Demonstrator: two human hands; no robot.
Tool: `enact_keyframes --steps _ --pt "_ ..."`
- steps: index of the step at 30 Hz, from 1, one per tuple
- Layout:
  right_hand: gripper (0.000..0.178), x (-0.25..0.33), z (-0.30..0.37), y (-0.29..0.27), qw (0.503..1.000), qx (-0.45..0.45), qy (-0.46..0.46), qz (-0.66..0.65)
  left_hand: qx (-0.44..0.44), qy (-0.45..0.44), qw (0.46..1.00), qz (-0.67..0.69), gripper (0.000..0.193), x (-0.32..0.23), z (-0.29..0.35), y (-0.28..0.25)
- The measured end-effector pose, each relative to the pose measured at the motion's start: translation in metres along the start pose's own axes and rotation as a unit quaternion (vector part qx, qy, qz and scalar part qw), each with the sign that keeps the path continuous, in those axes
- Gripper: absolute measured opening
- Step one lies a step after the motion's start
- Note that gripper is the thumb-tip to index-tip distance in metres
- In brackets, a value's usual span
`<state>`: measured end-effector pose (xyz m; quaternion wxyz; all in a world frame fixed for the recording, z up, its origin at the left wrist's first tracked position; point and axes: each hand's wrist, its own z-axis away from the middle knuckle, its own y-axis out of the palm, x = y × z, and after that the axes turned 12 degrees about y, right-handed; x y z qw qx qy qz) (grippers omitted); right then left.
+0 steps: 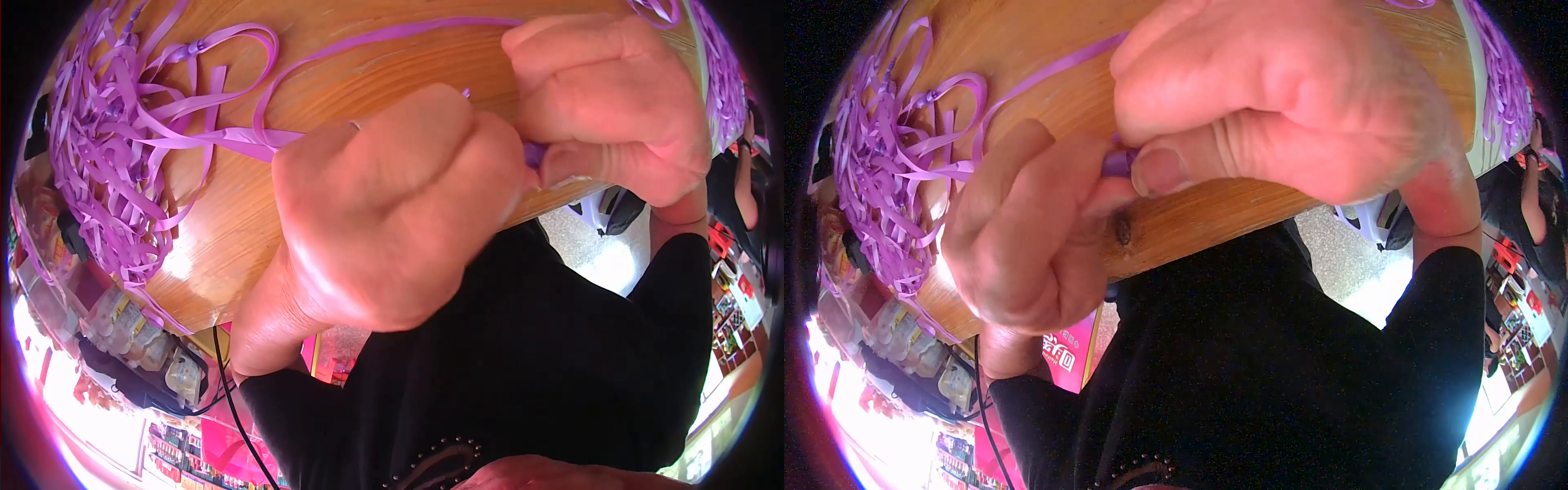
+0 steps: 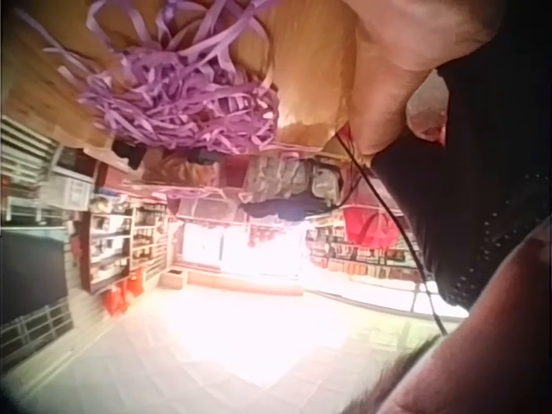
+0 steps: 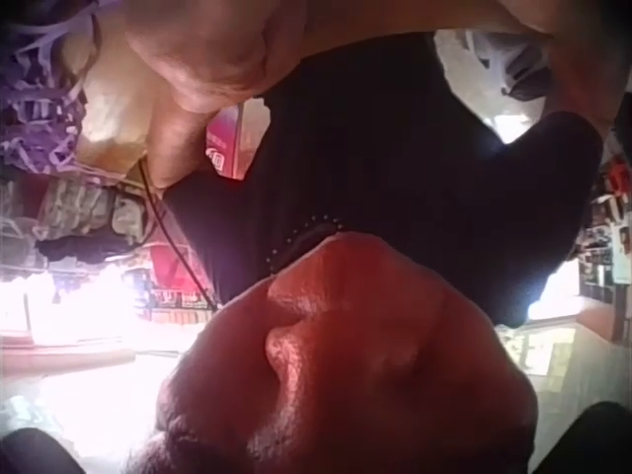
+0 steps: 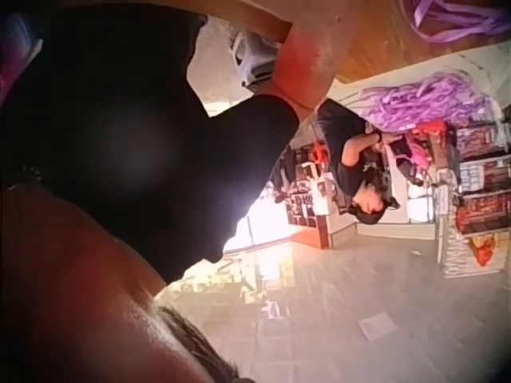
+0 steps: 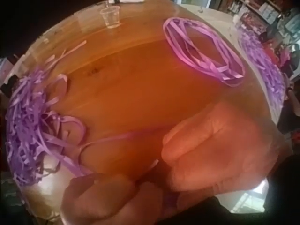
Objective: The person rolls purple ribbons into small coils by hand and places the finished items into a pile on the wooden table.
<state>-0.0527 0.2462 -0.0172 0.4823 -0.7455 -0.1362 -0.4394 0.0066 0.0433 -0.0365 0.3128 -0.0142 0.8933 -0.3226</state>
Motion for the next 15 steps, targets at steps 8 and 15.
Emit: enact_keyframes --steps 8,15 --pt "0.040 0.008 0.007 -0.008 0.983 0.088 0.131 -0.089 -0.047 0.055 0.992 -0.099 0.022 -0.006 0.004 0.002" --pt "0.043 0.006 0.009 0.007 0.977 0.030 0.180 -0.109 -0.075 0.069 0.989 -0.105 0.023 -0.004 0.008 0.007"
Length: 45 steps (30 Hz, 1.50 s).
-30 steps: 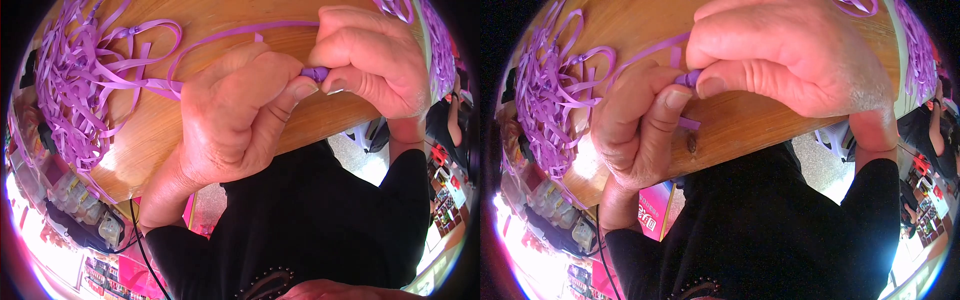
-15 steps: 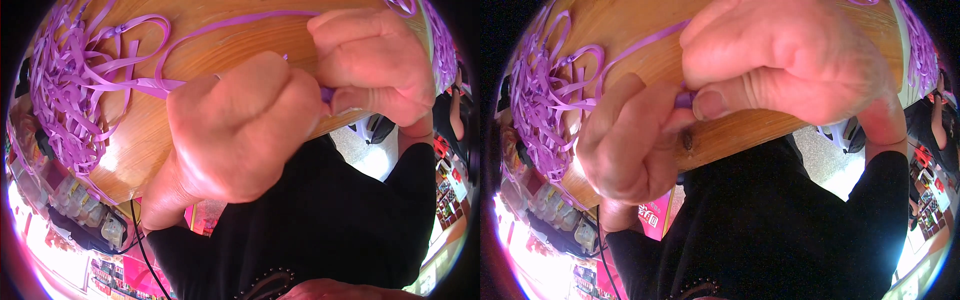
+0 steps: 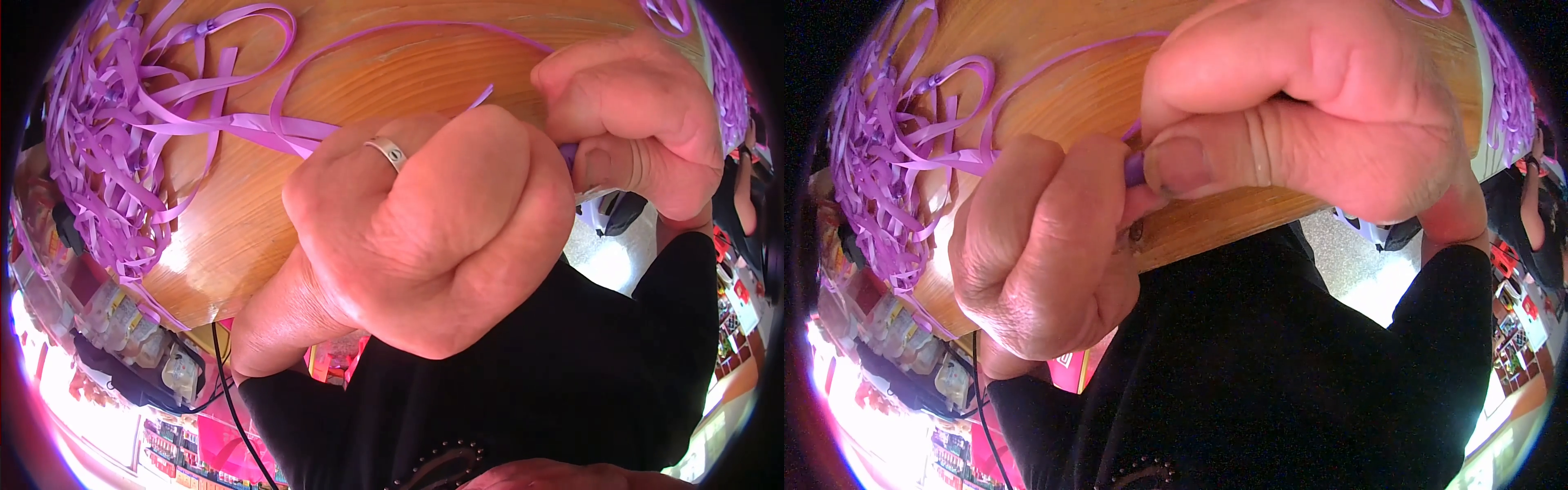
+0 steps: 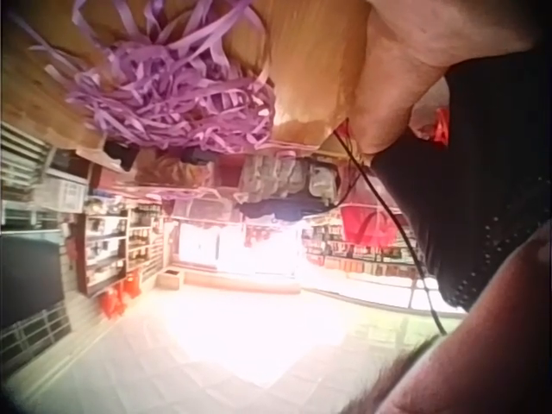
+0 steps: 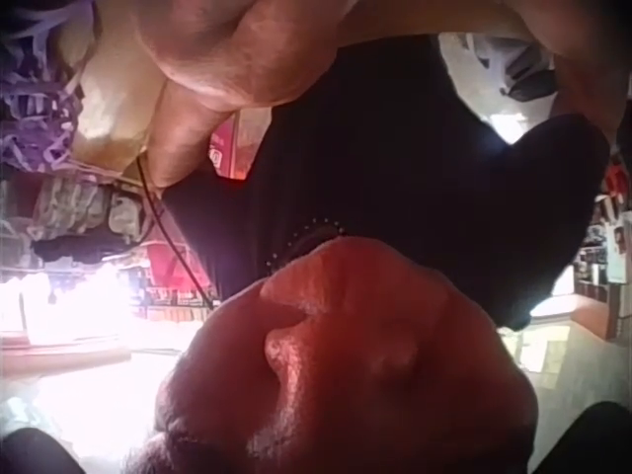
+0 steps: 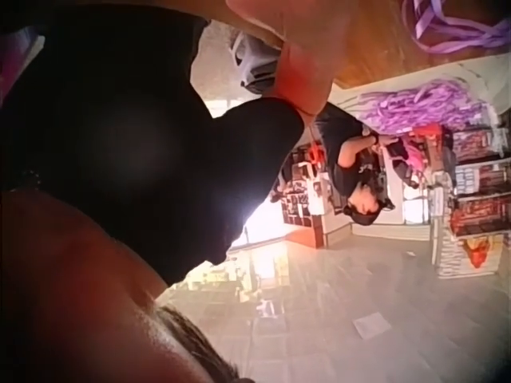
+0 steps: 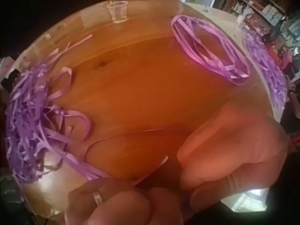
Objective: The person rolls purple ribbons into small coils by hand and places the finished items into a pile on the wooden table.
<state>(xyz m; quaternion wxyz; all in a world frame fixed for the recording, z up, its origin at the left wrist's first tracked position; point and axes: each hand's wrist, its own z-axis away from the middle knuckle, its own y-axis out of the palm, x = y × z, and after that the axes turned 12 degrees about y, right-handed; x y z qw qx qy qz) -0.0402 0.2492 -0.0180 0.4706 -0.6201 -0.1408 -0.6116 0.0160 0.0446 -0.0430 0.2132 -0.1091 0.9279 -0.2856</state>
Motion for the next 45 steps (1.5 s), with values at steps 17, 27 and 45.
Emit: enact_keyframes --steps 17,27,45 --pt "0.021 0.024 -0.005 -0.019 0.968 0.066 0.204 -0.132 -0.037 -0.211 0.946 0.244 0.015 0.004 -0.004 0.007" --pt "0.021 0.035 -0.003 -0.031 0.955 0.051 0.270 -0.110 0.023 -0.358 0.884 0.299 0.023 0.006 -0.010 -0.005" --pt "0.020 0.001 -0.008 -0.011 0.974 -0.155 -0.114 0.118 -0.021 -0.354 0.878 0.320 0.021 0.013 -0.004 -0.003"
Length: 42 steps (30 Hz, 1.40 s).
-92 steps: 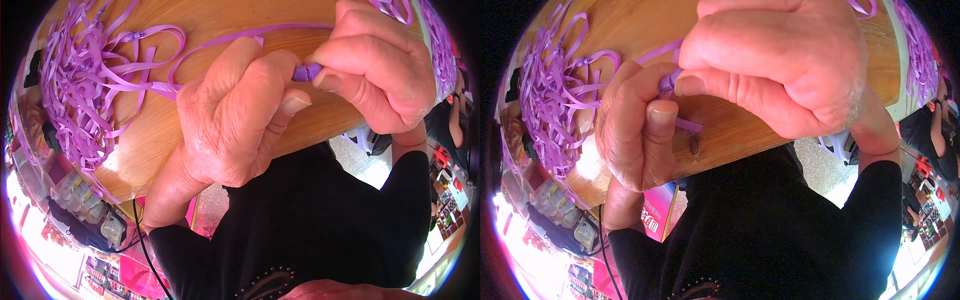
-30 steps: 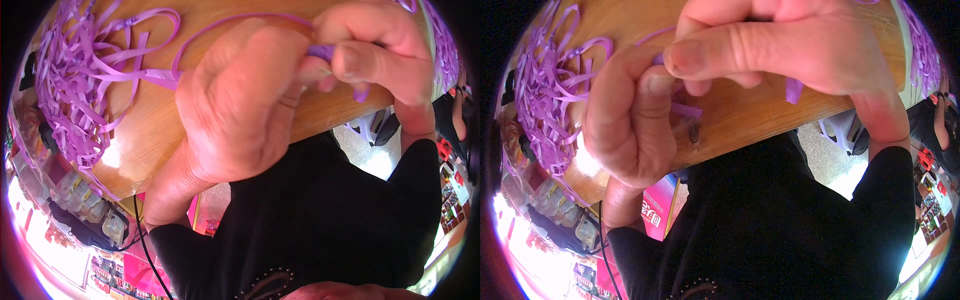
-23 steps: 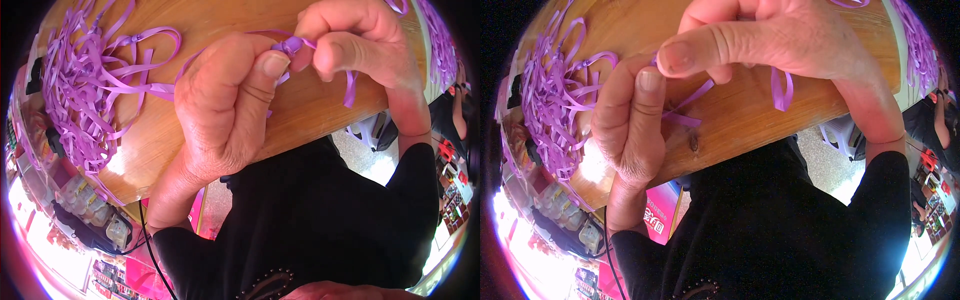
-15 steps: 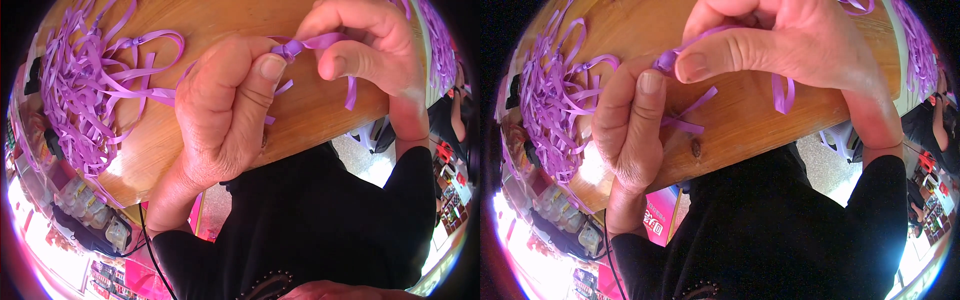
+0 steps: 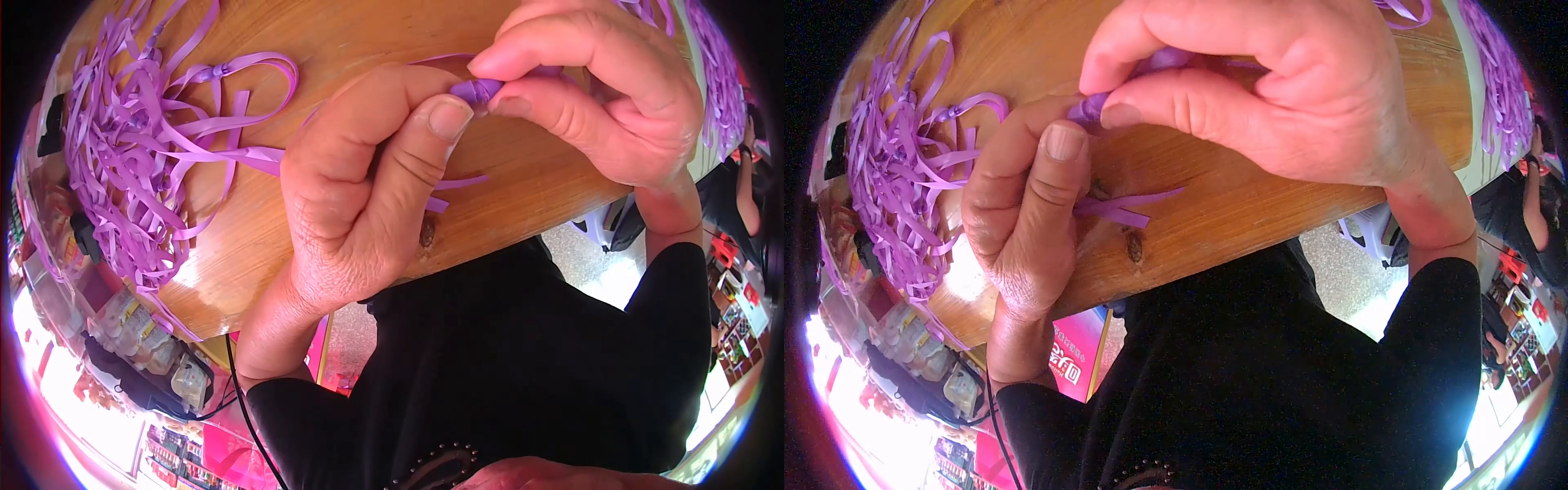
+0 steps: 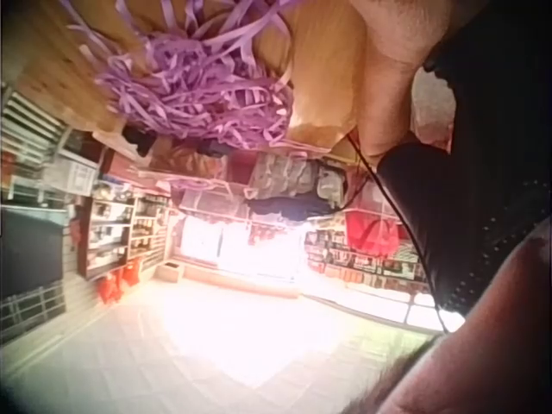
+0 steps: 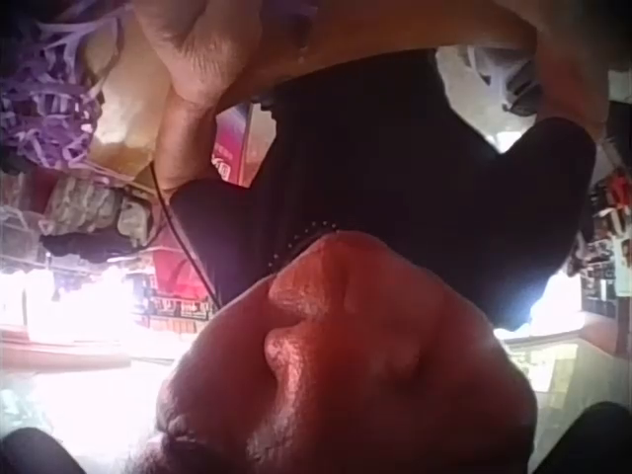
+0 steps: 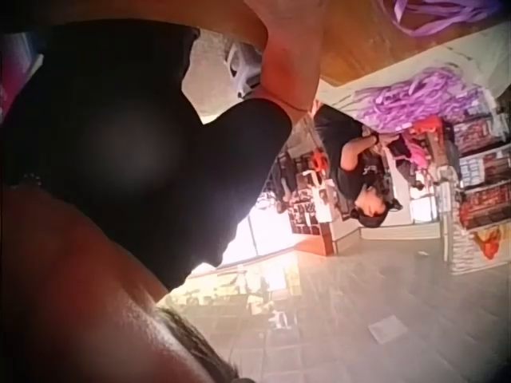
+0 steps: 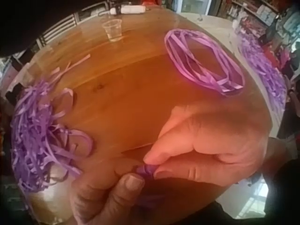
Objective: The person rolls purple ribbons into small coils by hand and places the finished items into a pile on the wooden table.
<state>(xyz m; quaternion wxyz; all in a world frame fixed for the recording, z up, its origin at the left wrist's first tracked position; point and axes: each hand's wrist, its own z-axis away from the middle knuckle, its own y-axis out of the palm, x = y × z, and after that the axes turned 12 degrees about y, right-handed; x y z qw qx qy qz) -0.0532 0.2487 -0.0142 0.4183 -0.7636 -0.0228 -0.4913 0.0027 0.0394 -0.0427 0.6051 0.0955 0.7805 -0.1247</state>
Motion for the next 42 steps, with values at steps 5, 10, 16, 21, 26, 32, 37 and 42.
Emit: enact_keyframes --steps 5,10,16,21,26,32,37,42 --pt "0.019 0.021 -0.003 -0.007 0.998 -0.017 0.024 0.047 -0.027 -0.041 0.997 0.054 0.014 -0.005 -0.003 0.008" --pt "0.018 0.020 -0.008 -0.005 0.995 -0.040 -0.008 0.087 -0.067 -0.022 0.994 0.078 0.010 -0.003 -0.003 0.007" --pt "0.016 0.019 -0.007 -0.008 0.989 -0.075 -0.058 0.114 -0.025 0.143 0.989 -0.025 0.011 0.011 -0.008 0.007" --pt "0.012 0.010 -0.005 0.012 0.988 -0.129 -0.059 0.057 -0.038 0.186 0.980 -0.053 0.012 0.015 -0.005 0.006" --pt "0.011 -0.003 -0.001 0.014 0.984 -0.146 -0.093 0.037 -0.047 0.179 0.981 -0.053 0.010 0.013 -0.005 0.010" --pt "0.012 0.003 -0.008 0.012 0.994 -0.084 -0.043 -0.054 -0.039 0.132 0.991 -0.006 0.006 0.009 -0.004 0.006" --pt "0.010 0.011 -0.010 0.002 0.993 -0.061 -0.082 0.054 0.009 -0.047 0.999 -0.021 0.021 -0.013 -0.001 0.002" --pt "0.008 0.026 -0.017 -0.024 0.959 0.037 -0.129 0.250 0.000 -0.037 0.999 -0.006 0.020 -0.011 -0.001 0.005"
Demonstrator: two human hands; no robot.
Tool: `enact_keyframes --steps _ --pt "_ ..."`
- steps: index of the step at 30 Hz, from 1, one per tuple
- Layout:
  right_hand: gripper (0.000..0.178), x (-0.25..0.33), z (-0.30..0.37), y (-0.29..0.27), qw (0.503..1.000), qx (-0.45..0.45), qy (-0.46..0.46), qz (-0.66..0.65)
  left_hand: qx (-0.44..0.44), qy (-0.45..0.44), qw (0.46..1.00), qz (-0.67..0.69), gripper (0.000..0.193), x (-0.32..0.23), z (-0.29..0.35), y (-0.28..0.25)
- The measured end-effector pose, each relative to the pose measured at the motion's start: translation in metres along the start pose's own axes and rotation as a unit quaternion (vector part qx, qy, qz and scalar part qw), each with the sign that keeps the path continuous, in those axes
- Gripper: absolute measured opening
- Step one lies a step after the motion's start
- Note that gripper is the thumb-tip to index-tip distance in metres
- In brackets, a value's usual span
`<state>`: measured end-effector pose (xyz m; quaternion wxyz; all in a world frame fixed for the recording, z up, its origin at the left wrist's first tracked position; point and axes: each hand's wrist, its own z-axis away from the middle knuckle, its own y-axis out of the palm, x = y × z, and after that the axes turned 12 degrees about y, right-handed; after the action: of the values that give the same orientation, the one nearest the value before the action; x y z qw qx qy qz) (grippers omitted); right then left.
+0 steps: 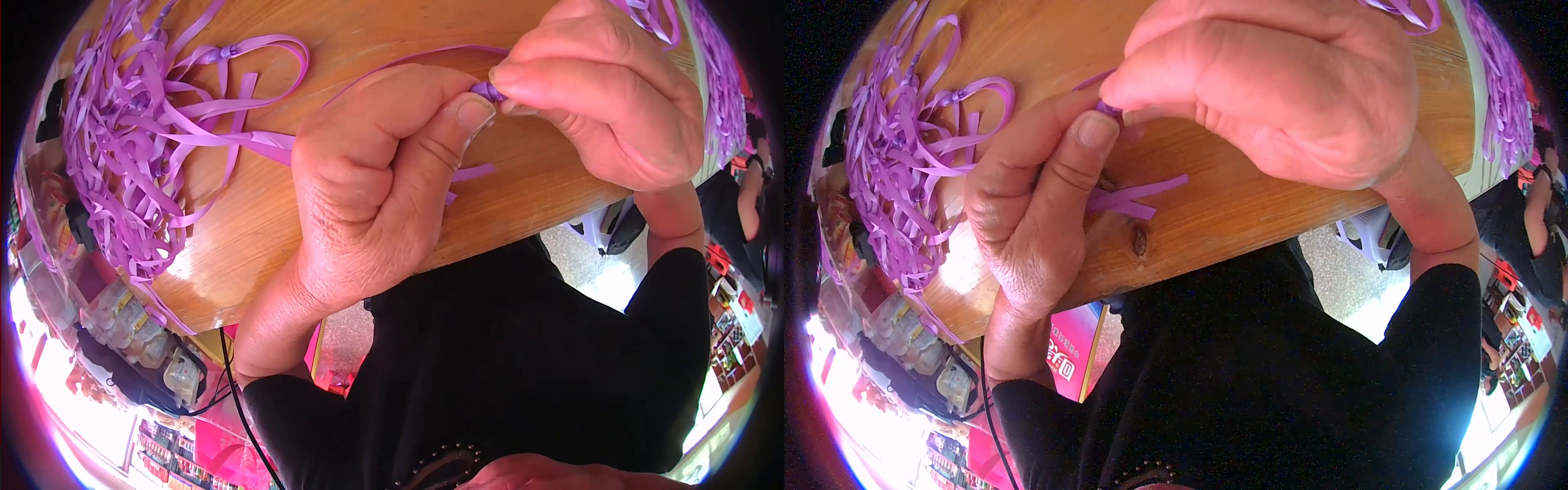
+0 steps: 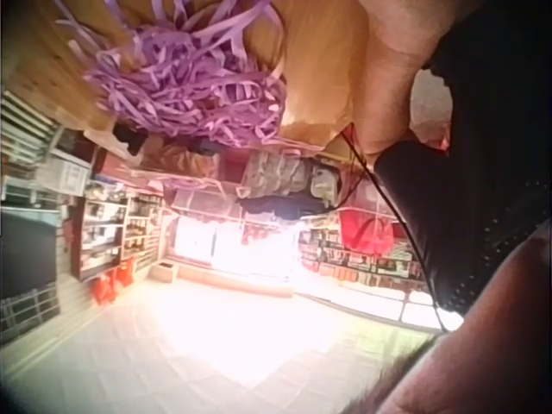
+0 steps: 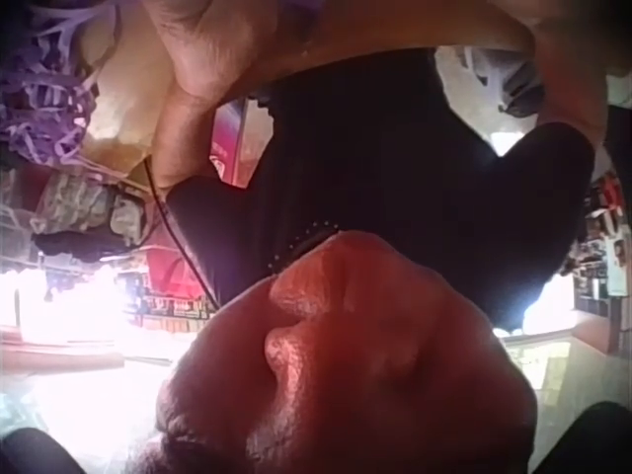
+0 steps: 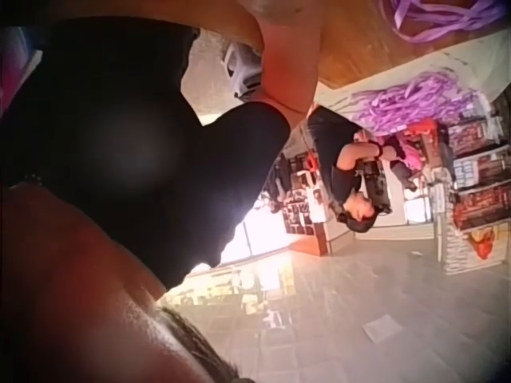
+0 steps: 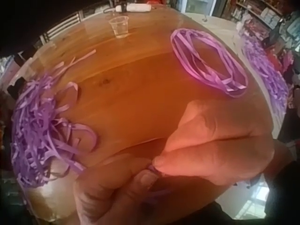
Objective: The person rolls purple ribbons into small coils by hand and places the finished items into a pile on the wooden table.
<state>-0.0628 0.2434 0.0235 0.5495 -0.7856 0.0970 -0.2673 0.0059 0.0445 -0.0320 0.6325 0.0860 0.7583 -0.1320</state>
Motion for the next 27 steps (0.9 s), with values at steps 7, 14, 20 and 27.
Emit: enact_keyframes --steps 7,14,20,27 --pt "0.005 0.015 0.011 0.049 0.953 -0.178 0.115 -0.217 0.002 0.019 1.000 -0.002 0.019 0.006 0.002 -0.001" --pt "0.014 0.003 0.012 0.041 0.970 -0.133 0.072 -0.191 0.002 0.009 1.000 -0.003 0.019 0.002 0.001 -0.002" --pt "0.020 -0.010 0.010 0.041 0.952 -0.110 0.060 -0.278 -0.029 0.050 0.998 -0.008 0.018 0.009 0.003 0.001" --pt "0.023 -0.010 0.008 0.045 0.970 -0.105 0.061 -0.212 -0.029 -0.002 1.000 -0.004 0.018 0.001 0.003 0.000"
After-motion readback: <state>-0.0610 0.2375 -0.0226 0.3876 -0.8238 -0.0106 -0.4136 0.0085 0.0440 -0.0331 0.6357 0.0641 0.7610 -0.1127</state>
